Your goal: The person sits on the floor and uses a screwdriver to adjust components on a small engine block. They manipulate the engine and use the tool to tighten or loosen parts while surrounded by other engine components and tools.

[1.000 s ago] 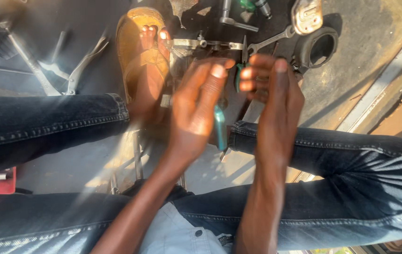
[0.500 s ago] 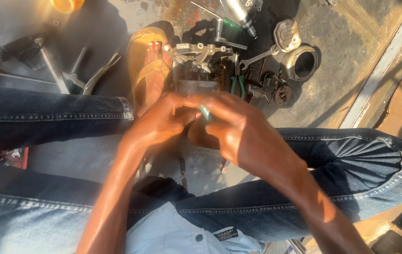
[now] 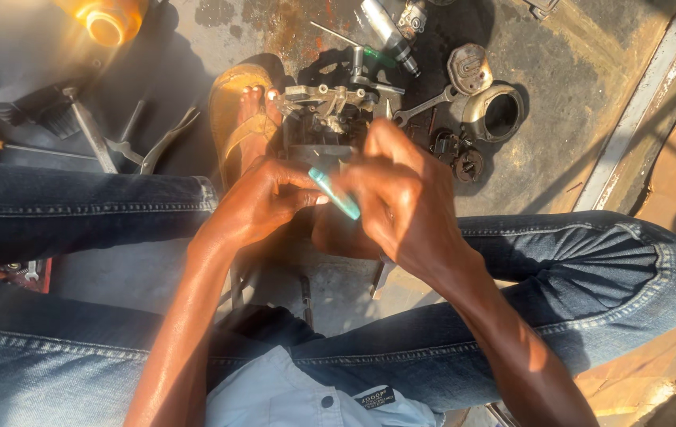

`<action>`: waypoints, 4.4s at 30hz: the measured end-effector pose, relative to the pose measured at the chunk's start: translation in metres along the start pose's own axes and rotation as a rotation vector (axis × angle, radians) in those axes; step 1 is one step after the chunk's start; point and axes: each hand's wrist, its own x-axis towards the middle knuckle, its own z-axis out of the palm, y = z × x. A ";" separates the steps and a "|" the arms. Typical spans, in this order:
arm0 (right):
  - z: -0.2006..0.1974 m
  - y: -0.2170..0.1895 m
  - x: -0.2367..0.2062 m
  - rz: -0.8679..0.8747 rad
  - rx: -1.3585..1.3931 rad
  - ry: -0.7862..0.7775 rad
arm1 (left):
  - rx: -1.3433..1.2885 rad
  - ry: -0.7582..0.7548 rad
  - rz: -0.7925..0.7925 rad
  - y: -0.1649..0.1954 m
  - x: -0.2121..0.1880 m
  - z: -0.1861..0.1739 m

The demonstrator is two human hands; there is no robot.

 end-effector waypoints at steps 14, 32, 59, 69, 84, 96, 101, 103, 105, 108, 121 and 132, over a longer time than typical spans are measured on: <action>-0.010 -0.008 -0.002 -0.002 -0.037 -0.100 | 0.470 0.282 0.405 0.033 -0.006 -0.002; -0.019 -0.029 0.006 0.063 -0.205 -0.070 | 0.203 0.111 0.220 0.021 0.004 -0.007; -0.003 -0.012 0.004 0.000 -0.110 -0.020 | 0.349 0.093 0.179 0.045 -0.002 -0.023; -0.011 -0.042 0.018 0.225 0.040 0.072 | 0.251 -0.034 0.095 0.049 0.003 -0.028; -0.010 -0.039 0.019 -0.024 0.003 -0.040 | 0.193 -0.017 0.100 0.048 0.003 -0.030; -0.014 -0.037 0.018 0.116 -0.267 -0.192 | 0.325 -0.032 0.022 0.044 0.005 -0.028; -0.015 -0.036 0.017 0.059 -0.094 0.139 | 0.378 0.062 0.178 0.038 0.005 -0.029; -0.015 -0.031 0.018 0.080 0.128 0.007 | 0.274 -0.039 0.002 0.039 0.006 -0.030; -0.012 -0.027 0.018 0.056 0.133 -0.095 | 0.222 -0.105 -0.024 0.042 0.007 -0.031; -0.009 -0.025 0.017 0.014 -0.090 -0.102 | 0.337 -0.042 0.063 0.052 0.007 -0.032; -0.010 -0.021 0.013 0.113 0.101 0.004 | 0.418 0.055 0.269 0.039 0.005 -0.028; -0.013 -0.036 0.018 0.174 0.085 0.040 | 0.258 -0.040 0.028 0.037 0.005 -0.029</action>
